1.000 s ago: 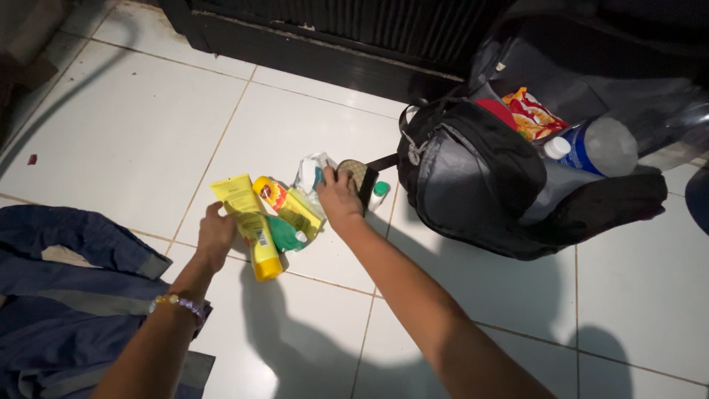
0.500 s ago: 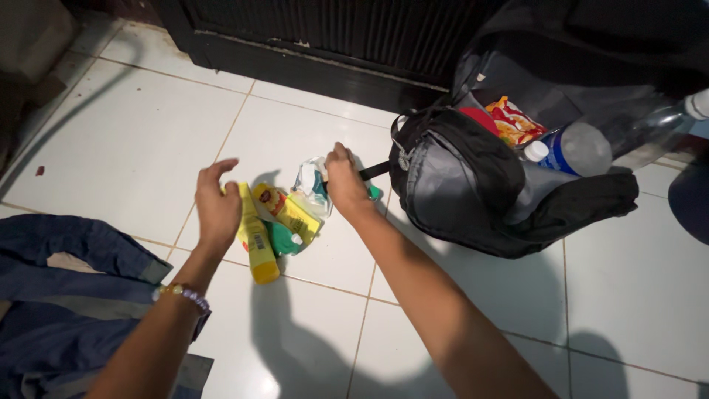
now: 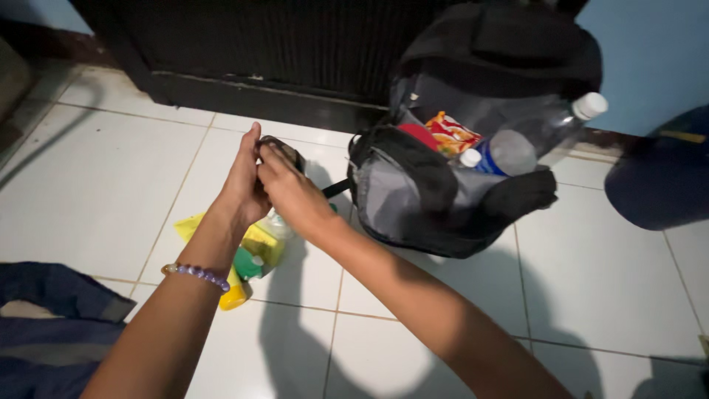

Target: The person kneels on the floor and packs a black backpack with items including a water bottle, snack packets, bottles and tubes of toiletries, and tissues, placing items one at a time into the compartments and zipping them. They then reopen the backpack and take some items back out onto the floor.

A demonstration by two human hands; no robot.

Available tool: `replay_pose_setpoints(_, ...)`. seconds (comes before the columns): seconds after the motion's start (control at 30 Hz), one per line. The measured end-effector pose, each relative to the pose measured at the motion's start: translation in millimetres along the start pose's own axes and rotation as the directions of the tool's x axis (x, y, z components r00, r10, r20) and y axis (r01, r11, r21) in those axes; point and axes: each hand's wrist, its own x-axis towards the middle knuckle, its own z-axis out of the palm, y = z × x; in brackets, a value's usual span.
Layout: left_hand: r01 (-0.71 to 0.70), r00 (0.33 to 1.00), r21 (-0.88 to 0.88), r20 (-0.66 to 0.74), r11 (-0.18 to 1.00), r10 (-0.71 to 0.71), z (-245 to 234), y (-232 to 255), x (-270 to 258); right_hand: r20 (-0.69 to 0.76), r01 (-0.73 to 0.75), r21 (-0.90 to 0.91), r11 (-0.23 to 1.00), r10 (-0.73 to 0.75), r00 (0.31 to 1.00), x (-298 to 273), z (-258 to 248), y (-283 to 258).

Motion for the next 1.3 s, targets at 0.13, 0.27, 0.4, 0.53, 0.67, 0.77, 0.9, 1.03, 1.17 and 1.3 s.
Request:
replay_pose_setpoints(0.13,0.112,0.991,-0.075,0.086,0.991,-0.106,21,-3,7,0.101,0.043,0.044,0.998,-0.047,0.994,-14,-29,4)
replay_pose_setpoints(0.27,0.107,0.986,-0.028,0.135,0.994,-0.103,41,-8,14,0.185,0.13,0.011,0.992,-0.129,0.974,-25,-72,13)
replay_pose_setpoints(0.4,0.215,0.965,-0.035,0.161,0.976,-0.207,72,-15,8,0.174,0.187,0.045,0.981,-0.192,0.966,-35,-119,18)
replay_pose_setpoints(0.53,0.261,0.927,-0.05,0.293,0.964,-0.236,118,-17,-2,0.129,0.273,0.152,0.95,-0.293,0.947,-47,-175,43)
replay_pose_setpoints(0.67,0.21,0.943,0.022,0.259,0.978,-0.208,172,-6,-7,-0.029,0.115,0.372,0.921,-0.112,0.993,-58,-212,83)
replay_pose_setpoints(0.77,0.158,0.938,0.186,0.278,0.97,-0.206,199,-1,-1,-0.206,-0.085,0.493,0.866,0.211,0.956,-56,-219,144)
replay_pose_setpoints(0.9,-0.134,0.96,0.48,0.281,0.867,-0.007,224,4,23,-0.255,-0.372,0.083,0.924,0.381,0.889,-50,-228,250)
replay_pose_setpoints(1.03,-0.423,0.886,0.618,0.436,0.662,0.159,248,4,66,-0.15,-0.414,-0.296,0.861,0.386,0.91,-58,-205,317)
replay_pose_setpoints(1.17,-0.775,0.632,0.542,0.656,0.325,0.413,275,-7,91,-0.112,-0.366,-0.399,0.841,0.351,0.929,-56,-183,331)
replay_pose_setpoints(1.3,-0.929,0.3,0.37,0.778,-0.016,0.552,303,-27,101,0.136,-0.568,-0.411,0.713,0.664,0.735,-56,-173,306)
